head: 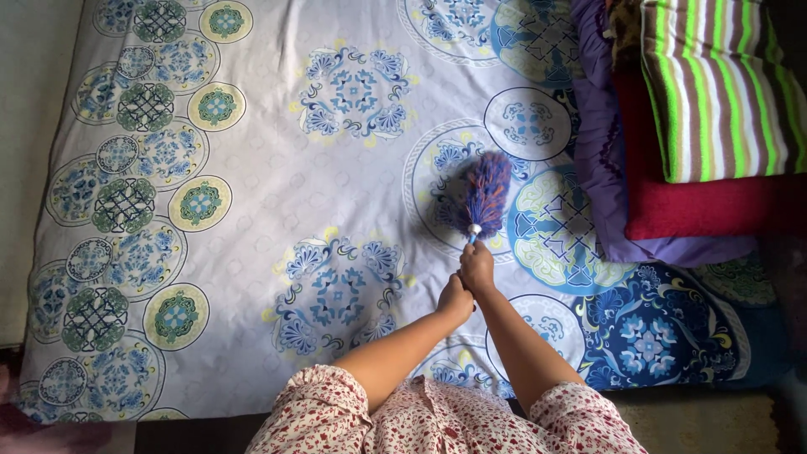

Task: The person uses a blue and orange duster to wipe the surface of a patterned bedsheet. They move the duster across the sheet in sweeping motions, occasionally adjusting their grip and repositioning the duster to cover different areas.

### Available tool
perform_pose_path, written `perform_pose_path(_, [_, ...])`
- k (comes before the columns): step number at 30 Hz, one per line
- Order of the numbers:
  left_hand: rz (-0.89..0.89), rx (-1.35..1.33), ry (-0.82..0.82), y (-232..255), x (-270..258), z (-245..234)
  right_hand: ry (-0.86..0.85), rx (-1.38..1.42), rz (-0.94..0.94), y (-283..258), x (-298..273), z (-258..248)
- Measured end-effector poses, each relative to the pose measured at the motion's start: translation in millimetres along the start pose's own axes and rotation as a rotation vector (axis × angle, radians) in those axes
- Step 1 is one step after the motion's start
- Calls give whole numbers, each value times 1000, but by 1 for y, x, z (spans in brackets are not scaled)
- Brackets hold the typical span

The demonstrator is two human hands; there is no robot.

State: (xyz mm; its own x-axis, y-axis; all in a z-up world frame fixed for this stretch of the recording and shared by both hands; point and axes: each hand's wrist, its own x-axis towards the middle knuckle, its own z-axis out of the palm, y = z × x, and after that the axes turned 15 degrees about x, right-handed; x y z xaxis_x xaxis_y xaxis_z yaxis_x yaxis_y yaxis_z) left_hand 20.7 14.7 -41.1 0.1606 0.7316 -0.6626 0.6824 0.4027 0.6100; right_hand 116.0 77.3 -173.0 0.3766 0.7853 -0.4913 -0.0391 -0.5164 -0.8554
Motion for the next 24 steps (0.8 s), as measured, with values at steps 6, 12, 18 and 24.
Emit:
perform_pose_path(6, [-69, -67, 5, -10, -4, 13, -95, -72, -9, 45, 15, 14])
perform_pose_path(12, [-110, -82, 52, -18, 1, 15, -171, -113, -8, 5, -8, 13])
perform_pose_path(18, [-76, -65, 77, -23, 14, 12, -131, -87, 25, -3, -3, 15])
perform_pose_path(24, [-51, -45, 110, -43, 12, 17, -300, -122, 41, 64, 22, 49])
